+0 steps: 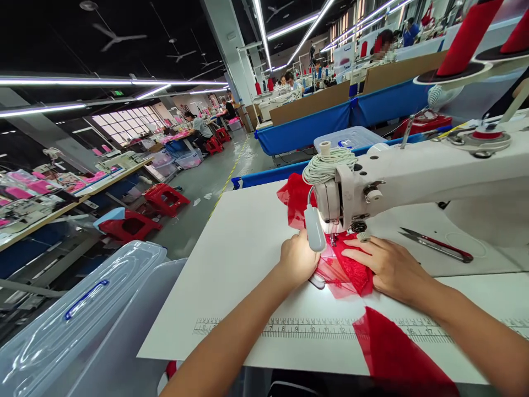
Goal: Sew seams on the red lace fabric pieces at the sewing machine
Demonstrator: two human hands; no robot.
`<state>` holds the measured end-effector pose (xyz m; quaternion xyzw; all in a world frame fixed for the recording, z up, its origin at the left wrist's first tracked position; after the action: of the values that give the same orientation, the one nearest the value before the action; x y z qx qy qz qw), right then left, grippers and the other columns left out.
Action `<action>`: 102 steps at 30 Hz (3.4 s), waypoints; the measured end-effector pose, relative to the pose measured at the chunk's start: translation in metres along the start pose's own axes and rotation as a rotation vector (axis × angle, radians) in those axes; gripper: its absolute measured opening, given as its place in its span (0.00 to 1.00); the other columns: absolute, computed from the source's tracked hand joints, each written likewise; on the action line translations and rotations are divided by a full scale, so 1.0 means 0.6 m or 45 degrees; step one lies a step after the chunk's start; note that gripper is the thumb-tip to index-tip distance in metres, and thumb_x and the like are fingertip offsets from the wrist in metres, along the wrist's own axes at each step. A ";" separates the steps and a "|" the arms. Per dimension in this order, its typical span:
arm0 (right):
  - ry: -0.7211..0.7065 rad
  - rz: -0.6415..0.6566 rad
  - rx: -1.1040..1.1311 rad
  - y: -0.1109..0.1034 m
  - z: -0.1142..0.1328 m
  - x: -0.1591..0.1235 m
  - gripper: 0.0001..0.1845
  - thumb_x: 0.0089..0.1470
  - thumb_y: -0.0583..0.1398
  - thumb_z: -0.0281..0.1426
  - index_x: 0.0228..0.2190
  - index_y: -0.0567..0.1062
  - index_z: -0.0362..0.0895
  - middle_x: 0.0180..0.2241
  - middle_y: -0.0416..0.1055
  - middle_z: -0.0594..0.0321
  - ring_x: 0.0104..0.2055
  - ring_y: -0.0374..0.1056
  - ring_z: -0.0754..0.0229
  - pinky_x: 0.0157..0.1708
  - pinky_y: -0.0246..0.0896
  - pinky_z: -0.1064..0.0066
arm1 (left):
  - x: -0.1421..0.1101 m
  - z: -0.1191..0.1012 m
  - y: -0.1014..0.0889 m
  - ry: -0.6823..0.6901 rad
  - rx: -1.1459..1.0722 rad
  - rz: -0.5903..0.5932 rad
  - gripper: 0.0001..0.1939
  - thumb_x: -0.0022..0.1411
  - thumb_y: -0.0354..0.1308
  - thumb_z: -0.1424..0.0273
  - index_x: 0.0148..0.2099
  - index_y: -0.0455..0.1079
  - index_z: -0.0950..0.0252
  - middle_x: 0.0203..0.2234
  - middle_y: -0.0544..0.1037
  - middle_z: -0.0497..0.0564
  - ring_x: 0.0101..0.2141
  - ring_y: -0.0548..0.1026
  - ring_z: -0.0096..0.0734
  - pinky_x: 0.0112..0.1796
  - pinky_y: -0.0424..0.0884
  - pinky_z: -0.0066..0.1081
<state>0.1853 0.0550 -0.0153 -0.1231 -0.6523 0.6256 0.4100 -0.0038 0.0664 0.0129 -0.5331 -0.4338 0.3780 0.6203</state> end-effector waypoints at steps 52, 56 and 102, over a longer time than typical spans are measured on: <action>0.265 -0.095 0.712 -0.009 0.015 0.006 0.21 0.65 0.47 0.39 0.22 0.64 0.46 0.25 0.63 0.64 0.26 0.60 0.62 0.28 0.57 0.70 | -0.015 -0.029 -0.006 0.354 -0.721 0.031 0.05 0.60 0.57 0.70 0.33 0.65 0.64 0.25 0.70 0.43 0.25 0.69 0.25 0.24 0.65 0.23; 0.107 -0.062 0.557 -0.014 0.019 -0.001 0.15 0.65 0.48 0.34 0.28 0.68 0.46 0.29 0.67 0.63 0.29 0.63 0.62 0.29 0.57 0.72 | -0.024 -0.042 0.017 0.354 -0.539 -0.160 0.09 0.63 0.53 0.74 0.29 0.65 0.64 0.24 0.70 0.46 0.27 0.68 0.27 0.28 0.64 0.26; -0.008 -0.021 0.001 -0.005 0.014 -0.006 0.17 0.33 0.51 0.13 0.25 0.63 0.45 0.29 0.65 0.64 0.27 0.59 0.62 0.23 0.42 0.69 | -0.073 -0.045 0.002 0.575 -0.072 -0.298 0.45 0.66 0.22 0.45 0.52 0.72 0.69 0.40 0.76 0.65 0.28 0.70 0.37 0.28 0.71 0.36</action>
<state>0.1830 0.0461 -0.0132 -0.1158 -0.6542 0.6228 0.4131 0.0071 0.0170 0.0041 -0.5672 -0.3535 0.1628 0.7258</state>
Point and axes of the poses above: each hand's wrist, its own x-axis towards the middle knuckle, its own y-axis out of the palm, z = x × y, the point moved 3 cm from there along x, towards the middle knuckle
